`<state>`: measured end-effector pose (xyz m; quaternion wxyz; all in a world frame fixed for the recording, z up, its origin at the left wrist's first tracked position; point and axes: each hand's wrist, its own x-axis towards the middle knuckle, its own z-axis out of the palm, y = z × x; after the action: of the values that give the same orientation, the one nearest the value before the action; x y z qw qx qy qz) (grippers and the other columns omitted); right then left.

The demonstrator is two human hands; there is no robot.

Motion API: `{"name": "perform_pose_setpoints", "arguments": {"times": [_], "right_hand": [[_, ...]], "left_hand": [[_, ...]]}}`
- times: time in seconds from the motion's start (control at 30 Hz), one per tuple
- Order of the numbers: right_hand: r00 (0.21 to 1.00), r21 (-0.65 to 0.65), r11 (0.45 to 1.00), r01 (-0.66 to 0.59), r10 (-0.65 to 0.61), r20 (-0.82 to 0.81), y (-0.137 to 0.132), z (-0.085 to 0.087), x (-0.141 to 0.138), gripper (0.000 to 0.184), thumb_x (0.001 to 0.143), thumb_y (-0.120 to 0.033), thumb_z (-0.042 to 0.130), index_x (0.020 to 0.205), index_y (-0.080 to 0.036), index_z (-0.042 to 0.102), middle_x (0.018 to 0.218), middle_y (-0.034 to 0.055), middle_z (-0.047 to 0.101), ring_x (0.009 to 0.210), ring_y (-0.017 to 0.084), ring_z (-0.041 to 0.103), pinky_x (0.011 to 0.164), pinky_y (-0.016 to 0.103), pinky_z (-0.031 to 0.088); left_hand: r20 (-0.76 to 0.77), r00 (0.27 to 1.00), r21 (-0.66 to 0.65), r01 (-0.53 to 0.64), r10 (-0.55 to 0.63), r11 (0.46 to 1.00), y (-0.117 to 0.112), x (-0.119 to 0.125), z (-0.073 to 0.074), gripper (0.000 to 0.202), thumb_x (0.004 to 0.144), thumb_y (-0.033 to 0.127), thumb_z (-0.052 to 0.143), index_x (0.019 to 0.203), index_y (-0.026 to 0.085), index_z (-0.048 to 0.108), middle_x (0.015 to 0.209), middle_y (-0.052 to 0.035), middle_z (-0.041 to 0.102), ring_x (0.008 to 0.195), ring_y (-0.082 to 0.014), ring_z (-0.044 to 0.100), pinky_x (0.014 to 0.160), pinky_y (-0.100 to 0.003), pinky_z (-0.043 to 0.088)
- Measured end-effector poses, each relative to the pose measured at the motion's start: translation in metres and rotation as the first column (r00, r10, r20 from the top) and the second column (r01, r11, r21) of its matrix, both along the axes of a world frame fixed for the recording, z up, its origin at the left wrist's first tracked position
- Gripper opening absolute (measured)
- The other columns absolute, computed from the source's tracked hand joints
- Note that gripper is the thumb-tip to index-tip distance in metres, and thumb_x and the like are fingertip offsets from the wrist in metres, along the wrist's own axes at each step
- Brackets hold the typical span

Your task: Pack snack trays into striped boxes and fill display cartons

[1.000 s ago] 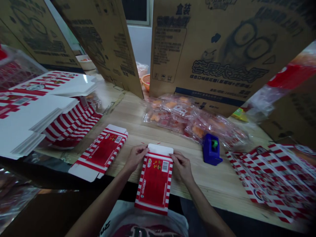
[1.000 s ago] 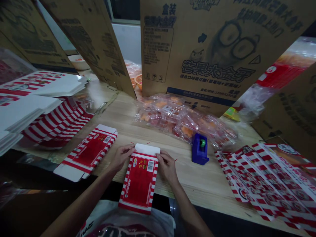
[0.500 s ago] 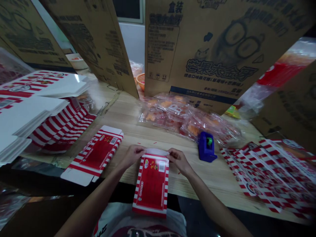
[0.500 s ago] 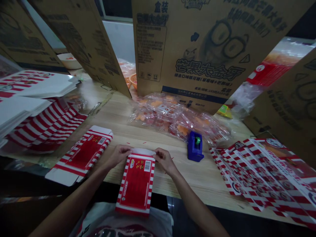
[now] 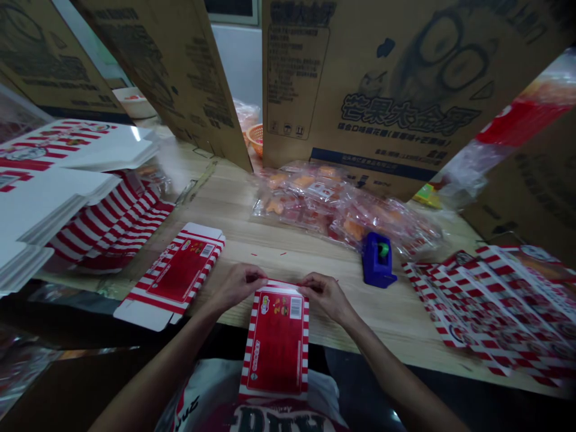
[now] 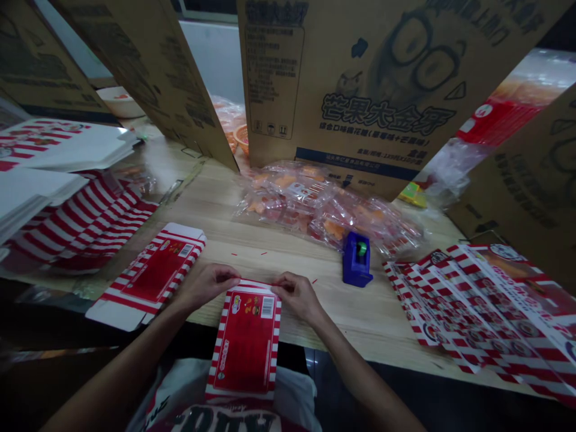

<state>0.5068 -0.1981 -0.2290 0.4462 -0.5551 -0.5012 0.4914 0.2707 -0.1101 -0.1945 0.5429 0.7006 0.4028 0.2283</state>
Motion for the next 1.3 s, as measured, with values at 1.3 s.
{"name": "perform_pose_setpoints", "arguments": {"times": [1.3], "right_hand": [[0.379, 0.377, 0.44, 0.815, -0.897, 0.228, -0.039, -0.016, 0.138, 0.038, 0.072, -0.047, 0.063, 0.091, -0.014, 0.064, 0.091, 0.0092, 0.062, 0.074, 0.019, 0.055, 0.065, 0.032, 0.045]], "left_hand": [[0.277, 0.792, -0.607, -0.295, 0.545, 0.738, -0.039, 0.006, -0.035, 0.042, 0.055, 0.034, 0.087, 0.084, 0.018, 0.061, 0.07, 0.0018, 0.068, 0.056, -0.0144, 0.064, 0.053, -0.024, 0.054]]}}
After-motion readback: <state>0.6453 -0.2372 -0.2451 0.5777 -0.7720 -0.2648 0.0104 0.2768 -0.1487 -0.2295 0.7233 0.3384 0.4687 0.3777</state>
